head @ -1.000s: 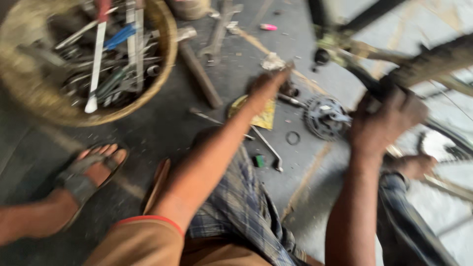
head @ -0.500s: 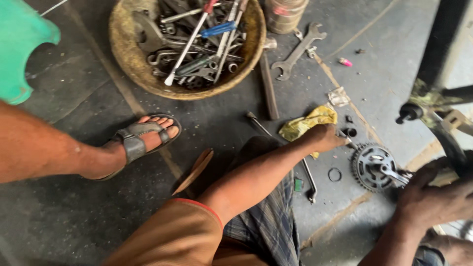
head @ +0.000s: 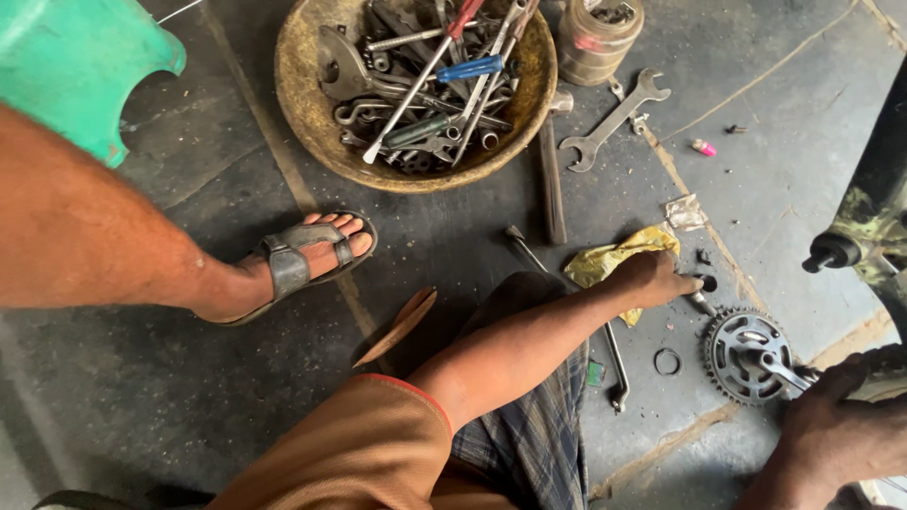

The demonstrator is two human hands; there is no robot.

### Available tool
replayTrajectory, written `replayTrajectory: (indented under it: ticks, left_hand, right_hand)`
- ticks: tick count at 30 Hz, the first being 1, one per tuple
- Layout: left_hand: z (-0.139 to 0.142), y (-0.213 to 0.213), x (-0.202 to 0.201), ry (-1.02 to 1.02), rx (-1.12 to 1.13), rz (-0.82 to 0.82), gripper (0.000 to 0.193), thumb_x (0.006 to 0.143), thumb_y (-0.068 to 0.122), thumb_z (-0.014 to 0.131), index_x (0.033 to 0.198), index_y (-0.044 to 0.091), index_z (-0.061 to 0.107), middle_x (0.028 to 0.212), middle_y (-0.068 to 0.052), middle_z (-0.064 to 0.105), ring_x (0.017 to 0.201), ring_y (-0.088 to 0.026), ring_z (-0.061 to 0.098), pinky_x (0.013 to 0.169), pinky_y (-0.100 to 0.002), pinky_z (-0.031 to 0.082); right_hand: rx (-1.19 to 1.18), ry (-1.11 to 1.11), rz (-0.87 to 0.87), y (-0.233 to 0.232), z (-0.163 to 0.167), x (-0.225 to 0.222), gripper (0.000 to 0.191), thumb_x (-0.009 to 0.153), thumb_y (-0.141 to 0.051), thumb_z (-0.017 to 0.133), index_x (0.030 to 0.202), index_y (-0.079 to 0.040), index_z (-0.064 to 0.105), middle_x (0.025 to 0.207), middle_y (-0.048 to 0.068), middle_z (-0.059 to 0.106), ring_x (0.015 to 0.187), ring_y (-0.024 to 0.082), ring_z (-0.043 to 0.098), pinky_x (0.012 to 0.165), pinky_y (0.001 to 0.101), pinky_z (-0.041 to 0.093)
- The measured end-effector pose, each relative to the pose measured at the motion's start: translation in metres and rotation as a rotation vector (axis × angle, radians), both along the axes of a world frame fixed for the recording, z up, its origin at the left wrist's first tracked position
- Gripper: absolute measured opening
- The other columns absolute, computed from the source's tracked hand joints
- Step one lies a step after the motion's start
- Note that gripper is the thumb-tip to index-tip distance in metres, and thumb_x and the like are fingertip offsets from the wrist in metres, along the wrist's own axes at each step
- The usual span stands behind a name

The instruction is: The person sits on the floor beside an upside-down bicycle and works on the crank and bottom bracket area. They hold a socket-like tool against the bottom bracket, turn it by hand, reposition the crank and chain, pick pliers and other tools from a basket, and continue turning the fitting on the frame.

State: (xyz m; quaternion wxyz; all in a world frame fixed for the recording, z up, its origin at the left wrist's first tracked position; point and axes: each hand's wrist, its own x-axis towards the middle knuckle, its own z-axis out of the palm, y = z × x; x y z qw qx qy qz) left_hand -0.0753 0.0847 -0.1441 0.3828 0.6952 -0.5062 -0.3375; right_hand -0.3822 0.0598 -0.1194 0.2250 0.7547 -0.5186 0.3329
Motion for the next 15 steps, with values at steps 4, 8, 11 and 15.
replayTrajectory:
  ticks: [4, 8, 11, 15]
  left_hand:
    - [0.022, 0.008, 0.008, 0.126, -0.01, 0.094, 0.052, 0.091, 0.047, 0.065, 0.1, -0.004, 0.072, 0.088, -0.023, 0.076, 0.083, -0.036, 0.077, 0.073, -0.045, 0.059]
    - [0.051, 0.006, 0.036, -0.043, -0.486, 0.496, 0.038, 0.087, 0.028, 0.073, 0.114, 0.003, 0.065, 0.112, -0.02, 0.07, 0.106, -0.037, 0.068, 0.093, -0.045, 0.054]
    - [0.062, 0.0, 0.101, -0.111, -0.667, 0.659, 0.047, 0.085, 0.028, 0.079, 0.122, 0.003, 0.063, 0.126, -0.023, 0.066, 0.123, -0.039, 0.063, 0.109, -0.047, 0.05]
    - [0.079, 0.004, 0.259, -0.238, -0.531, 0.926, 0.044, 0.087, 0.028, 0.076, 0.119, 0.001, 0.061, 0.118, -0.025, 0.065, 0.11, -0.042, 0.062, 0.095, -0.051, 0.049]
  right_hand:
    - [0.068, -0.032, -0.013, 0.008, 0.014, 0.009, 0.034, 0.097, -0.018, 0.065, 0.119, 0.007, 0.059, 0.115, 0.026, 0.066, 0.101, 0.043, 0.061, 0.093, 0.0547, 0.045]
    - [0.1, -0.07, 0.016, 0.026, 0.046, 0.03, 0.045, 0.095, -0.018, 0.066, 0.13, 0.008, 0.055, 0.123, 0.031, 0.06, 0.116, 0.049, 0.055, 0.101, 0.0608, 0.04]
    - [0.127, -0.115, 0.007, 0.035, 0.069, 0.043, 0.056, 0.098, -0.021, 0.066, 0.143, 0.009, 0.051, 0.134, 0.035, 0.053, 0.131, 0.054, 0.046, 0.108, 0.0665, 0.033]
    - [0.051, -0.091, 0.07, 0.036, 0.083, 0.049, 0.058, 0.101, -0.02, 0.064, 0.15, 0.007, 0.048, 0.15, 0.033, 0.046, 0.148, 0.053, 0.034, 0.12, 0.0716, 0.019]
